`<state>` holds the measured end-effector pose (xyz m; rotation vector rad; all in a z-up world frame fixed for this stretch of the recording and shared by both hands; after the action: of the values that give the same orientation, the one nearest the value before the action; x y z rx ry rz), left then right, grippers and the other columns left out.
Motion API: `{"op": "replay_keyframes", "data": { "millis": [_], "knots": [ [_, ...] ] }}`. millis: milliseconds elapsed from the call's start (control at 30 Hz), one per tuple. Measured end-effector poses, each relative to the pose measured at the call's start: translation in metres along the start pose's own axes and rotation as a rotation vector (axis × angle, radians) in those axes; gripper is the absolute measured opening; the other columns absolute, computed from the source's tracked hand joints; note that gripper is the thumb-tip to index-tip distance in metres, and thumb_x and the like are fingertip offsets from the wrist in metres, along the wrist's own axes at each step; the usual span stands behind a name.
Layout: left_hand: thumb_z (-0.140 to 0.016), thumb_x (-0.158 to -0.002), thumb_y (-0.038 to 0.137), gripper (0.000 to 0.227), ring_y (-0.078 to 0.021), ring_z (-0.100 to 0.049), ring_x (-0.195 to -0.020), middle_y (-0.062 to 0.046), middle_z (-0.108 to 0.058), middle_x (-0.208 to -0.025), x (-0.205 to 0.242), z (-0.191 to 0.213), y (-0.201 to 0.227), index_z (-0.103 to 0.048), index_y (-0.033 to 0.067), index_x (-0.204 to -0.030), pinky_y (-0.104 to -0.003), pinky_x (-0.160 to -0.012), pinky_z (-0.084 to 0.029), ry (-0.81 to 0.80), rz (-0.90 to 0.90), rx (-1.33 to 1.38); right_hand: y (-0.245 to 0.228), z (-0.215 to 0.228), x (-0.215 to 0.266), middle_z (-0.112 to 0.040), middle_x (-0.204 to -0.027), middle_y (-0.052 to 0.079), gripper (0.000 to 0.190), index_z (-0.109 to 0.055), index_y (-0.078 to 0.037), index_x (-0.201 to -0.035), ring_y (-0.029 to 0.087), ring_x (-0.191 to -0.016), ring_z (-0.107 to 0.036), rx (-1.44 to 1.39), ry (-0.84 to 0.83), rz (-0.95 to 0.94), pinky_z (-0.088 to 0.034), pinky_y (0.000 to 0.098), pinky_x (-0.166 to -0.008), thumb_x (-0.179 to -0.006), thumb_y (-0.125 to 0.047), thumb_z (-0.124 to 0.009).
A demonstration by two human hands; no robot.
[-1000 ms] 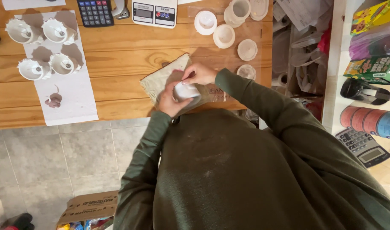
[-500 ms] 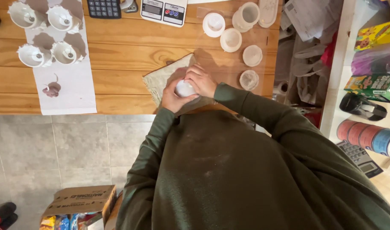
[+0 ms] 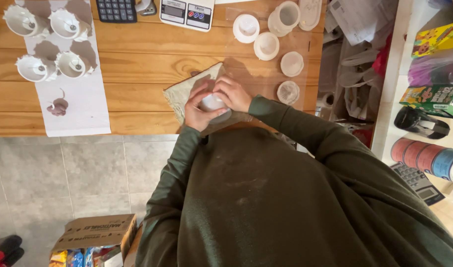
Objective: The person cleans the inside and outside of small white plastic containers using a white cloth. They wipe the containers thoroughly, rotate them to access all sides, and place them on a wooden table alongside other similar containers.
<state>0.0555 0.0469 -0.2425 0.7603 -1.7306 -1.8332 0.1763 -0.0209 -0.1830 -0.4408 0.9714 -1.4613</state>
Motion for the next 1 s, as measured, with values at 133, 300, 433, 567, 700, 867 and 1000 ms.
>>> {"op": "replay_keyframes", "data": {
  "millis": [133,300,433,567,700,867,1000],
  "knots": [
    [-0.108,-0.052,0.027,0.069,-0.0351,-0.063,-0.125,-0.016,-0.065,-0.135,0.001,0.001,-0.003,-0.076,0.0062,-0.109,-0.048,-0.114,-0.040,-0.020,0.042,0.025,0.020,0.000,0.010,-0.068,-0.109,0.019,0.020,-0.063,0.000,-0.118,0.036,-0.099,-0.069,-0.290,-0.027,-0.189,-0.057,0.0457,-0.086,-0.102,-0.013,-0.064],
    [-0.107,-0.054,0.017,0.070,-0.0335,-0.061,-0.127,-0.018,-0.066,-0.132,0.012,0.004,-0.026,-0.064,0.0008,-0.106,-0.045,-0.116,-0.036,0.010,0.137,0.181,0.046,-0.011,0.033,-0.071,-0.119,0.022,0.029,-0.068,0.002,-0.125,0.027,-0.113,-0.064,-0.582,-0.096,-0.475,-0.056,0.0419,-0.096,-0.098,-0.008,-0.071],
    [-0.108,-0.055,0.016,0.073,-0.0316,-0.062,-0.127,-0.017,-0.066,-0.135,0.010,0.005,-0.007,-0.060,0.0019,-0.109,-0.044,-0.113,-0.039,-0.021,0.197,0.184,0.105,-0.039,0.070,-0.070,-0.122,0.013,0.037,-0.068,-0.004,-0.127,0.017,-0.109,-0.065,-0.704,-0.116,-0.661,-0.057,0.0283,-0.096,-0.093,-0.014,-0.080],
    [-0.107,-0.055,0.020,0.078,-0.0310,-0.062,-0.127,-0.013,-0.066,-0.134,-0.004,0.011,0.063,-0.059,0.0059,-0.114,-0.050,-0.103,-0.049,-0.078,0.116,0.144,0.084,-0.047,0.089,-0.069,-0.124,0.014,0.056,-0.063,-0.006,-0.135,0.018,-0.104,-0.067,-1.060,-0.275,-0.855,-0.053,0.0306,-0.089,-0.098,-0.047,-0.062],
    [-0.108,-0.052,0.016,0.088,-0.0377,-0.056,-0.132,-0.019,-0.061,-0.130,-0.020,0.010,0.170,-0.052,0.0022,-0.118,-0.051,-0.108,-0.046,-0.134,-0.071,0.317,0.038,-0.052,0.100,-0.068,-0.130,0.020,0.069,-0.061,-0.004,-0.136,0.030,-0.117,-0.069,-1.763,-0.329,-0.883,-0.043,0.0582,-0.112,-0.095,-0.059,-0.056],
    [-0.105,-0.056,0.013,0.090,-0.0381,-0.055,-0.130,-0.020,-0.056,-0.130,-0.027,0.001,0.225,-0.041,0.0050,-0.118,-0.051,-0.102,-0.046,-0.205,-0.157,0.393,-0.046,-0.004,0.038,-0.071,-0.114,0.023,0.056,-0.062,0.001,-0.127,0.036,-0.102,-0.070,-1.813,-0.160,-0.587,-0.053,0.0586,-0.096,-0.095,-0.046,-0.057],
    [-0.105,-0.056,0.011,0.088,-0.0353,-0.052,-0.131,-0.019,-0.055,-0.130,-0.022,-0.001,0.232,-0.042,0.0045,-0.118,-0.045,-0.109,-0.040,-0.173,-0.229,0.450,-0.083,0.021,0.020,-0.073,-0.110,0.019,0.052,-0.065,-0.001,-0.123,0.033,-0.097,-0.073,-1.879,-0.016,-0.543,-0.060,0.0510,-0.087,-0.097,-0.045,-0.055]
  ]
}}
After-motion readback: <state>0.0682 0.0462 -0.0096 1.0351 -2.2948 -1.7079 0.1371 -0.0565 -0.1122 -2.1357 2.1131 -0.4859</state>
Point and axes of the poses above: each hand's wrist, its own x-axis away from the middle knuckle, its own z-axis out of the back of the hand, y = z × x, the point moved 9 cm from there along -x, towards the middle knuckle
